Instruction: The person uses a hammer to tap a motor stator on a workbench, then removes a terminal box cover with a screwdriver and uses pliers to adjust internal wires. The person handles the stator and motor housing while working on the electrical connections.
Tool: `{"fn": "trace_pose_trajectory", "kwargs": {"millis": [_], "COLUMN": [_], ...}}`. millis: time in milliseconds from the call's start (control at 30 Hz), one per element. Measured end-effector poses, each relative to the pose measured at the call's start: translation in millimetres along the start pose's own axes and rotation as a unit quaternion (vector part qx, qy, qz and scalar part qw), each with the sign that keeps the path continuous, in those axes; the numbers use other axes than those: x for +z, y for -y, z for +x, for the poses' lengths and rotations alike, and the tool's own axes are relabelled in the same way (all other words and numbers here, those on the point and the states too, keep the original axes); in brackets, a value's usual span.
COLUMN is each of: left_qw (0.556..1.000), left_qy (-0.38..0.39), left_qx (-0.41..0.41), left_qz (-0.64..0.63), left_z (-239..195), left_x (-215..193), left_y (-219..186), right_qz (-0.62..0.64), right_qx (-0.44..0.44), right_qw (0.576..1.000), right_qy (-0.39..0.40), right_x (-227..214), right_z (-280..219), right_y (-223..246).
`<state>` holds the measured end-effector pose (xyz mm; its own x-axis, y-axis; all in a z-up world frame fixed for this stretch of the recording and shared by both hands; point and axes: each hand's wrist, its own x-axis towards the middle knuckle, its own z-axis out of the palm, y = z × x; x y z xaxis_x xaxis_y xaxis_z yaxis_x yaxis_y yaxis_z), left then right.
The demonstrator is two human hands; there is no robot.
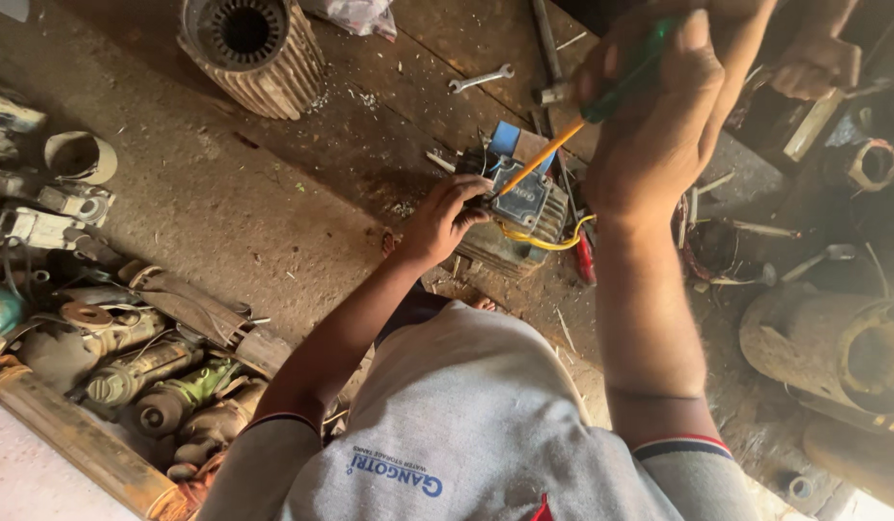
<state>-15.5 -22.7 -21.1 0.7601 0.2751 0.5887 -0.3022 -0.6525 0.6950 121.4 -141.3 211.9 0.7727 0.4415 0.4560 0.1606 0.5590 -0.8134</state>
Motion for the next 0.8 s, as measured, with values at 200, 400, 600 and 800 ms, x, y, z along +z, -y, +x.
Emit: {"fn": "trace_pose_trajectory", "kwargs": {"millis": [200, 400, 600, 800], "left_qw": [0.998, 0.999, 0.972, 0.948], "left_qy": [0.021, 0.015, 0.164, 0.166], "left_qx": [-0.057, 0.004, -0.058, -0.084], "left_qz": [-0.021, 0.051, -0.155, -0.259], "left_z": [-14, 27, 86, 113], "left_x": [-2, -27, -44, -41], "left_y": [-5, -31, -48, -48], "right_qz": [0.287, 0.124, 0.223, 0.254], "right_qx": [0.16, 0.129, 0.199, 0.184], "right_qw": [0.898, 0.971, 0.934, 0.927], "right_qy": [0.293, 0.157, 0.196, 0.205], "right_x": [27, 7, -29, -19], "right_z": [44, 24, 46, 54], "right_y": [14, 2, -19, -25]}}
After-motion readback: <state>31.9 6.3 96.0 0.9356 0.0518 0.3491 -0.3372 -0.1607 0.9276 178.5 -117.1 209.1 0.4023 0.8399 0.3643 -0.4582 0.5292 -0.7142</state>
